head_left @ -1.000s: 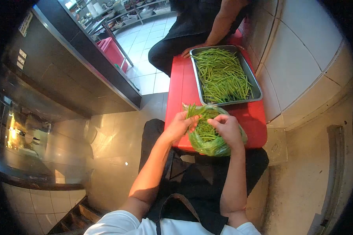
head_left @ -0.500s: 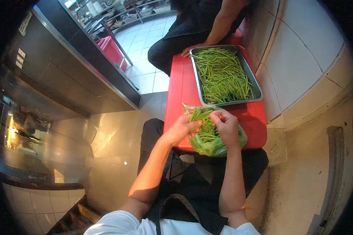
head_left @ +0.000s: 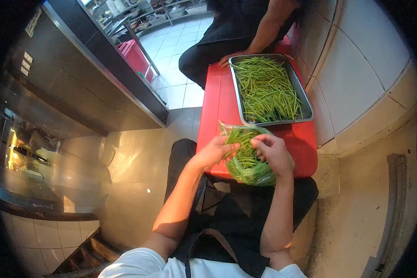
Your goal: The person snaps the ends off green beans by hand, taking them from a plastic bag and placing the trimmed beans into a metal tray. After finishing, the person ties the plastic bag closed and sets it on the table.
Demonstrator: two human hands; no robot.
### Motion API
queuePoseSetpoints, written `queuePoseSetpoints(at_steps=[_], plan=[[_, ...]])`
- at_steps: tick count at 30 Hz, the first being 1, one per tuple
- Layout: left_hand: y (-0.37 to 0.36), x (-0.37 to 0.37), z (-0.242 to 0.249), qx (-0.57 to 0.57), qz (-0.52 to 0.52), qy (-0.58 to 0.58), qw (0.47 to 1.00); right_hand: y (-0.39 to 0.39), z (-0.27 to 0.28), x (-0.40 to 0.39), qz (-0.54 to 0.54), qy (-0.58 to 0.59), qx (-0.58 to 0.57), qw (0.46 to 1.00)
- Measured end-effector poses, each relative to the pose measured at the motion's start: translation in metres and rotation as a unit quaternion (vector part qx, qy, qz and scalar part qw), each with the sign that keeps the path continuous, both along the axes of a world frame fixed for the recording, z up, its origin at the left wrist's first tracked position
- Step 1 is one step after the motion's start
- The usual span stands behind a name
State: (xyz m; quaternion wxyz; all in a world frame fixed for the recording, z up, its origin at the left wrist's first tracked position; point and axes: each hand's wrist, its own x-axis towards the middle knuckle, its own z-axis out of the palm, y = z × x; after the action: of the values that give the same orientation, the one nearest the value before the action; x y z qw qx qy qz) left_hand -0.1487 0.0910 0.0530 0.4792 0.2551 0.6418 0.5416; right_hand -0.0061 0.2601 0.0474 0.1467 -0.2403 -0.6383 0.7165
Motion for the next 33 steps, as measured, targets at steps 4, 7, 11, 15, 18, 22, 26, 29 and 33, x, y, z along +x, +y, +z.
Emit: queuePoseSetpoints(at_steps=[4,7,11,15,18,22,26,29,33], plan=[[0.001,0.001,-0.002,0.012,-0.022,-0.015,1.0,-0.008,0.002,-0.006,-0.041,0.064,-0.002,0.997],[0.002,0.003,-0.001,0.015,-0.027,-0.026,0.999,-0.011,-0.003,-0.009,-0.046,0.087,0.002,0.995],[0.002,0.003,0.0,0.015,-0.001,-0.009,1.0,-0.008,-0.009,-0.009,-0.045,0.083,0.036,0.995],[0.003,0.002,-0.004,-0.013,0.017,0.039,0.999,-0.009,-0.013,-0.011,-0.063,0.091,0.087,0.99],[0.004,0.004,-0.002,-0.027,0.028,0.098,0.994,-0.01,-0.015,-0.014,-0.084,0.104,0.195,0.972],[0.004,0.005,0.004,-0.012,0.02,0.103,0.994,-0.008,-0.009,-0.008,-0.027,0.092,-0.065,0.993],[0.005,0.007,0.003,0.039,-0.014,0.102,0.994,0.005,-0.028,-0.006,0.021,0.127,-0.267,0.955],[0.005,0.006,0.002,0.014,0.012,0.1,0.995,0.01,-0.025,-0.002,0.074,0.169,-0.33,0.926],[-0.006,-0.008,0.001,-0.005,0.043,0.076,0.996,0.016,-0.018,0.004,0.074,0.103,-0.212,0.969]])
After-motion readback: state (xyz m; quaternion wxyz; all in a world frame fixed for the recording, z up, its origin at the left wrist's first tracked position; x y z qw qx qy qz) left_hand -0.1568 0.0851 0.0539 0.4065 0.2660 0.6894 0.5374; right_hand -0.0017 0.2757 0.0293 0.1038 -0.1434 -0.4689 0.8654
